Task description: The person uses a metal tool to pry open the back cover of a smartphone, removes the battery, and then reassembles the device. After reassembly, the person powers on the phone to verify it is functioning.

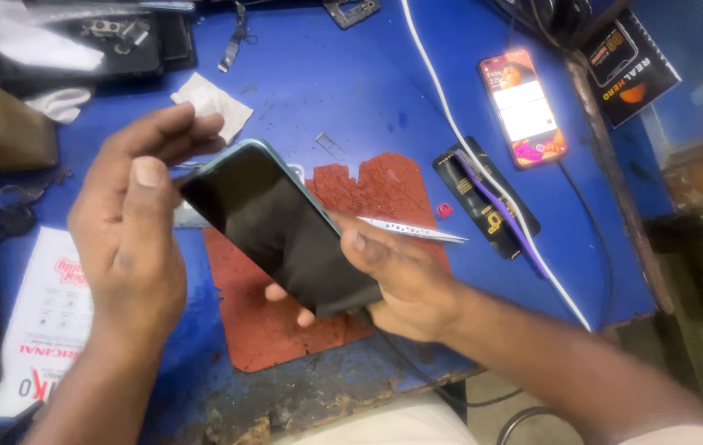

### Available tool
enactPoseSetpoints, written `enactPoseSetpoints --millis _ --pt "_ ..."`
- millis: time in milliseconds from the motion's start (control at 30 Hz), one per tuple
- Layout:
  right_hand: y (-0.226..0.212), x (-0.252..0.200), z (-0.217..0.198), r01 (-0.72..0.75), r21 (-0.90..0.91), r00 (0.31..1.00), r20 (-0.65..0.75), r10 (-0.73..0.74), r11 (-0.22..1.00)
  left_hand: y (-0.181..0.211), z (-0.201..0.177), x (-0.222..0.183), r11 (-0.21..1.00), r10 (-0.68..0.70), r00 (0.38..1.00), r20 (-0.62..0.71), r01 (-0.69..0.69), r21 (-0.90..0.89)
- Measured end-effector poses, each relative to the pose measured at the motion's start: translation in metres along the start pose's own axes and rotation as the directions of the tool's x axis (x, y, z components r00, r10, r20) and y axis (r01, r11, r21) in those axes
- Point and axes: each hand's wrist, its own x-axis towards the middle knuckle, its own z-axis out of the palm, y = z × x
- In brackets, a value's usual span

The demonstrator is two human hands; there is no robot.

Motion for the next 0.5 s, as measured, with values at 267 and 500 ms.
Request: enactPoseSetpoints --millis 267,500 --pt "-0.020 0.029 0.000 0.156 -0.085 0.988 0.004 -0.156 0.984 -0.009 0.005 -0.008 0.962 -0.079 0.995 0.054 0.091 -0.259" --pt "-0.013 0.024 -0.014 0.174 -0.003 0.985 -0.005 -0.174 0.985 -0.011 0.014 -0.011 0.964 -0.209 0.973 0.096 0.221 -0.145"
